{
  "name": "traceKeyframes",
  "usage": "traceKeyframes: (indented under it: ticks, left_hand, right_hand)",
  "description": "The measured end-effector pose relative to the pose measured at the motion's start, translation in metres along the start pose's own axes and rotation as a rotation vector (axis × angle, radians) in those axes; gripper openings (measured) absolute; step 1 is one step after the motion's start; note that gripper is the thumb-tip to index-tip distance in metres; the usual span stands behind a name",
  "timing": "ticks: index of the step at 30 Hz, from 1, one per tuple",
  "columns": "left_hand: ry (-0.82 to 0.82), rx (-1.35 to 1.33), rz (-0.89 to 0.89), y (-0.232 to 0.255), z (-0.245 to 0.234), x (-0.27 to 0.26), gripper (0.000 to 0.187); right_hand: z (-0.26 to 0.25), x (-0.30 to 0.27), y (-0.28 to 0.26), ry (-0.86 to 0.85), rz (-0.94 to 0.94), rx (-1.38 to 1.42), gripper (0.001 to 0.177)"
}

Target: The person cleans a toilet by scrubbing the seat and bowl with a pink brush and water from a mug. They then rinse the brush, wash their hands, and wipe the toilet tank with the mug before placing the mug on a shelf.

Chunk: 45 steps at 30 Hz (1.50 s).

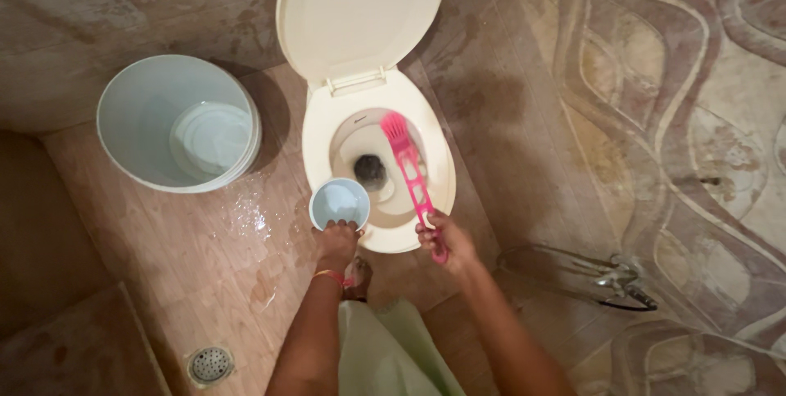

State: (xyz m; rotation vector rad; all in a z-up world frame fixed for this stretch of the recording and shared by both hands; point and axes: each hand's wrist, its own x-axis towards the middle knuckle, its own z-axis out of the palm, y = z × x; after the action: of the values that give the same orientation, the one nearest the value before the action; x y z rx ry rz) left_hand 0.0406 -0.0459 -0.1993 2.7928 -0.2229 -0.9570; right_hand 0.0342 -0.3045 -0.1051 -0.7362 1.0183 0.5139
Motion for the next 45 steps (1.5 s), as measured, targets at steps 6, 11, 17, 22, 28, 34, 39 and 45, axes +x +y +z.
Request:
traceKeyframes:
  ticks: [6,11,17,22,28,34,39,45]
  left_hand:
    - [0.046,0.011,0.029,-0.005,0.031,0.018,0.032]
    - [0.049,-0.025,0.054,-0.016,0.039,0.015,0.032]
    - [0.168,-0.062,0.091,-0.031,0.025,-0.016,0.023]
    - [0.211,-0.291,0.030,-0.021,0.003,-0.027,0.023]
    - [0.283,-0.489,0.011,0.013,-0.036,-0.069,0.027]
    - [0.234,-0.391,0.055,0.051,-0.062,-0.088,0.022]
    - [0.178,-0.368,0.046,0.063,-0.092,-0.101,0.024]
    - [0.194,-0.409,0.038,0.072,-0.107,-0.114,0.023]
  right_hand:
    - [0.007,-0.006,0.006,-0.010,-0.061,0.062,0.034]
    - [0.010,-0.022,0.027,0.088,-0.216,-0.701,0.061]
    - [-0.061,0.003,0.044,-0.276,-0.559,-1.226,0.058]
    - [-0.087,-0.031,-0.001,-0.079,-0.345,-2.082,0.039]
    - [-0.077,-0.093,-0.026,0.385,-0.334,-2.180,0.024]
    - [-0.092,-0.085,-0.035,0.585,-0.609,-2.015,0.024]
    - [-0.084,-0.106,-0.017,0.650,-0.472,-1.980,0.024]
    - [-0.049,-0.088,-0.039,0.584,-0.391,-1.907,0.024]
